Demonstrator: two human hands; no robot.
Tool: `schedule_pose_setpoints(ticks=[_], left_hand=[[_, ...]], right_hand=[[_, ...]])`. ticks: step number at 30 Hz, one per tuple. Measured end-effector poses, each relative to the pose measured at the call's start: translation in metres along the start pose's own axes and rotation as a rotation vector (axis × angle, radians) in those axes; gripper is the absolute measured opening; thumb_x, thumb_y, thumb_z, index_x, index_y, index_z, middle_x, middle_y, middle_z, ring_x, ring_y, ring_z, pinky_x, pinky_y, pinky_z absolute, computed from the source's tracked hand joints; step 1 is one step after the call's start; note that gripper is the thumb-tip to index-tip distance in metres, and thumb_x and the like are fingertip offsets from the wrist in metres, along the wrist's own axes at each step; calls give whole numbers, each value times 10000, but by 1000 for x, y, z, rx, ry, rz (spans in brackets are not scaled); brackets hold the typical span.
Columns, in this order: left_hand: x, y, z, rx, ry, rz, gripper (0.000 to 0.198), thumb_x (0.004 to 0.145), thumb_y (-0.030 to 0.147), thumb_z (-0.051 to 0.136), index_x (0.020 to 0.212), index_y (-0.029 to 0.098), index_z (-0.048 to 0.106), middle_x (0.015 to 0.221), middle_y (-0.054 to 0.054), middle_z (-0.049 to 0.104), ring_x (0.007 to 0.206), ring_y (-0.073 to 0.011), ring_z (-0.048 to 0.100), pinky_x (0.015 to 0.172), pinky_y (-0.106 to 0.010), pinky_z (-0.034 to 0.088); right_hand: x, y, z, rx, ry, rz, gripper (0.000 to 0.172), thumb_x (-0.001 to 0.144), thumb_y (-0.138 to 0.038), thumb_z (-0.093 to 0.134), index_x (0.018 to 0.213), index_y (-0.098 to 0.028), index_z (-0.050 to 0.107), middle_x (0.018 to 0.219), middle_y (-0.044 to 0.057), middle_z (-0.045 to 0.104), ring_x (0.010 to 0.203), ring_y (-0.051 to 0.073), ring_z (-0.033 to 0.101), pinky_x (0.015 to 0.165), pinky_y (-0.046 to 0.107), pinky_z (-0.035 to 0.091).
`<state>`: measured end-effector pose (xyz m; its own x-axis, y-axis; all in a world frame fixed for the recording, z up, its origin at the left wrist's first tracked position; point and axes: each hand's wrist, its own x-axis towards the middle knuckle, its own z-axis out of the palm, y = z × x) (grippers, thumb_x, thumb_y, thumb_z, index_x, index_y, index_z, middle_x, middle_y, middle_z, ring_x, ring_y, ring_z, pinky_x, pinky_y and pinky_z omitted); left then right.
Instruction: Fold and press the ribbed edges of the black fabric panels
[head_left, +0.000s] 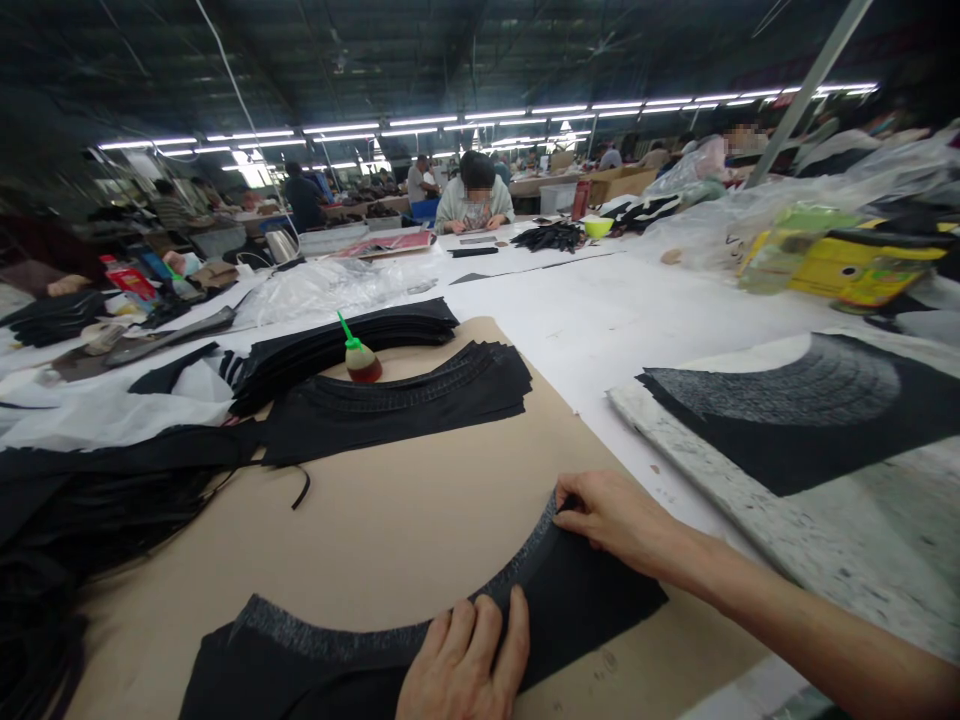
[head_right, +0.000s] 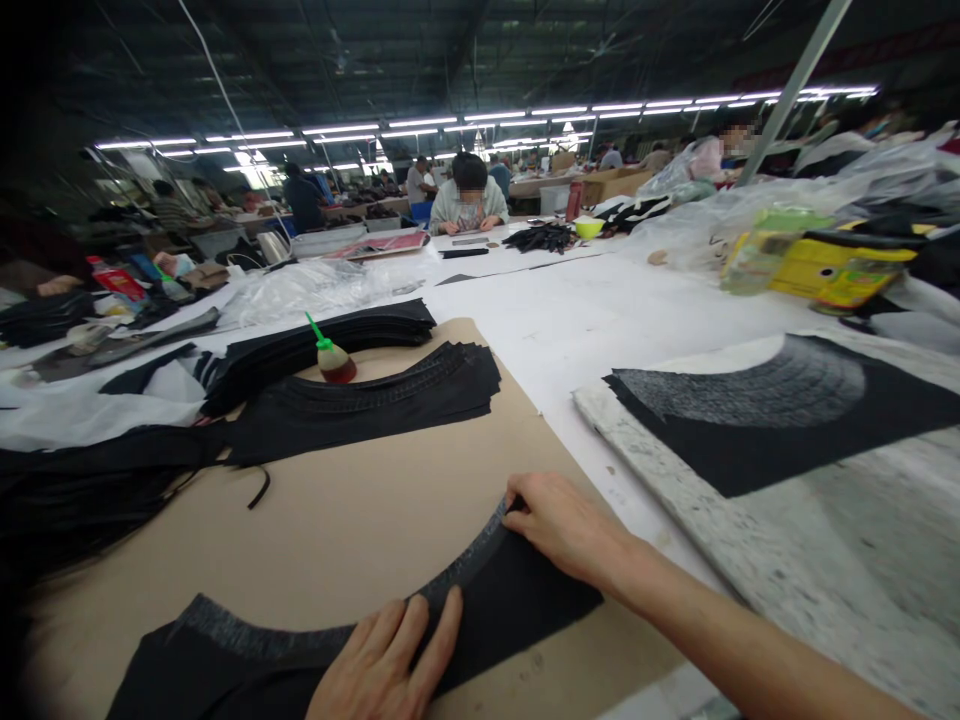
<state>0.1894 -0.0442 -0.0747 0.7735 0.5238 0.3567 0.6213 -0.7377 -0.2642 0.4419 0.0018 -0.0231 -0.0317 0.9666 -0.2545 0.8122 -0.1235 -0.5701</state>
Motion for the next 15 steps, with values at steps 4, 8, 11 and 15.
schedule_pose_setpoints(ticks=[4,8,11,15], left_hand=[[-1,0,3,-7,20,-2,345,944,250,473,1285,242,530,1001,-33,598,878,-184,530,749,-289,454],[-2,0,4,-18,6,-4,354,946,232,466,1296,240,519,1006,-46,596,875,-184,533,752,-293,447],[-2,1,4,-12,21,-13,359,940,194,464,1291,242,523,1015,-51,594,899,-184,536,779,-295,445],[-1,2,3,-12,31,-31,354,937,192,467,1279,254,535,1015,-51,595,899,-184,539,779,-294,445]], right_hand=[[4,8,6,42,5,37,42,778,-227,592,793,-188,586,521,-43,565,450,118,543,454,219,313],[4,18,13,104,33,54,86,823,-276,546,845,-199,516,559,-50,580,435,112,558,406,198,328],[-1,21,12,138,49,34,88,896,-267,422,883,-208,487,537,-59,563,447,111,563,431,190,372],[-6,18,9,147,67,-1,117,919,-261,383,854,-217,470,512,-68,535,457,112,558,459,191,396]])
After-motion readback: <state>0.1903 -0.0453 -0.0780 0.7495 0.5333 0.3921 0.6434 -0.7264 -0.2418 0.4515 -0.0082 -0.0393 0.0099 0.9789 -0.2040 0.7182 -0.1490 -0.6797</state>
